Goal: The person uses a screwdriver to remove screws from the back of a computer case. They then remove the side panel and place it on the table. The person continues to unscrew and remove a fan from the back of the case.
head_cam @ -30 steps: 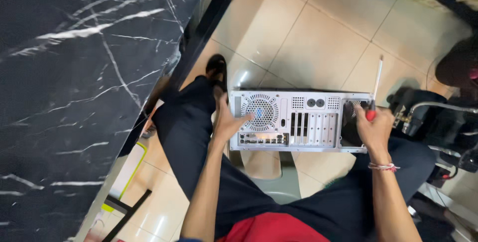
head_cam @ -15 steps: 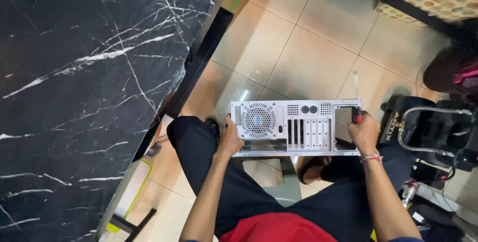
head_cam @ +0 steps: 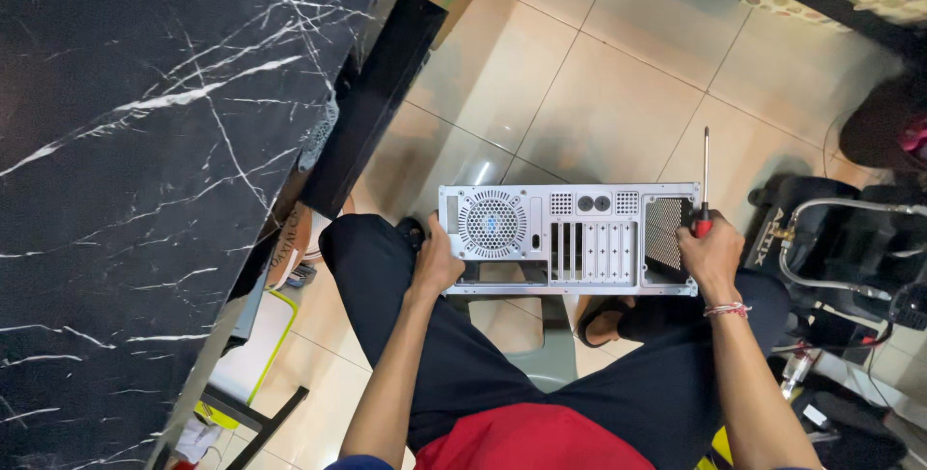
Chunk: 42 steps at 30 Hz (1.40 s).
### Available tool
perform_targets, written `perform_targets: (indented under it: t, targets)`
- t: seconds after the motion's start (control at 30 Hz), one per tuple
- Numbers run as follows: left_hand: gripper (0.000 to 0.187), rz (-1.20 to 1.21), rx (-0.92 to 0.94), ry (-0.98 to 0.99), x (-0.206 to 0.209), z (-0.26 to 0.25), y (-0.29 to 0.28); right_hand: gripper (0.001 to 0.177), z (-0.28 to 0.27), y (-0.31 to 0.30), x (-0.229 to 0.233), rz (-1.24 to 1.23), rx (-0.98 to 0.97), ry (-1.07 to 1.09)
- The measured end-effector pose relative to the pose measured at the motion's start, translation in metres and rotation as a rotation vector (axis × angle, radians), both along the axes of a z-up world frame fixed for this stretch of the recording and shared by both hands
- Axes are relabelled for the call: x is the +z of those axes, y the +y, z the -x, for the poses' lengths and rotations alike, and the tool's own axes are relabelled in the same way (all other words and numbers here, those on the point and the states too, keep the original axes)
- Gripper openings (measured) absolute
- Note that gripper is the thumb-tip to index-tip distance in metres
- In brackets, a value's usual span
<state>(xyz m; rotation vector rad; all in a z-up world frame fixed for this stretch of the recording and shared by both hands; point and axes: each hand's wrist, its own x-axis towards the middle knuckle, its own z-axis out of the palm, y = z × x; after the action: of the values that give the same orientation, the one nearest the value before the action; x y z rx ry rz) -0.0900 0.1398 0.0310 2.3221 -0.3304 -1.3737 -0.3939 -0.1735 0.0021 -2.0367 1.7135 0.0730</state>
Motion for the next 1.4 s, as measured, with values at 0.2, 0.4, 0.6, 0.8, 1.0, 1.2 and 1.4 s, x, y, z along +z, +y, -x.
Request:
perform_targets:
  t: [0.2,0.4,0.6,0.8,1.0,1.2,1.4]
  targets:
    - [0.119,0.071,-0.010,0.040,-0.005,-0.001,0.006,0.018,0.002,0.024,0.006,0.426,0.343,-0.206]
    - [0.094,0.333,-0.129,-0.231,0.054,-0.031,-0.048,0.021,-0.057,0.027,0.066,-0.070,0.649,-0.191]
    - [0.042,0.295,-0.428,-0.231,-0.031,-0.070,-0.113,0.038,-0.158,0.008,0.053,-0.367,0.741,-0.041]
    - [0.052,-0.009,-0.696,0.122,-0.125,-0.069,-0.158,0.024,-0.155,0.026,0.015,-0.534,0.629,0.013]
    - [0.057,-0.402,-1.136,0.271,-0.197,-0.028,-0.153,0.039,-0.102,0.060,0.024,-0.773,0.472,0.006]
    - [0.070,-0.417,-0.971,0.411,-0.242,0.004,-0.101,0.045,-0.094,0.060,0.010,-0.871,0.525,0.081]
    - [0.063,-0.448,-1.024,0.292,-0.250,-0.006,-0.092,0.054,-0.108,0.050,0.024,-0.928,0.416,0.162]
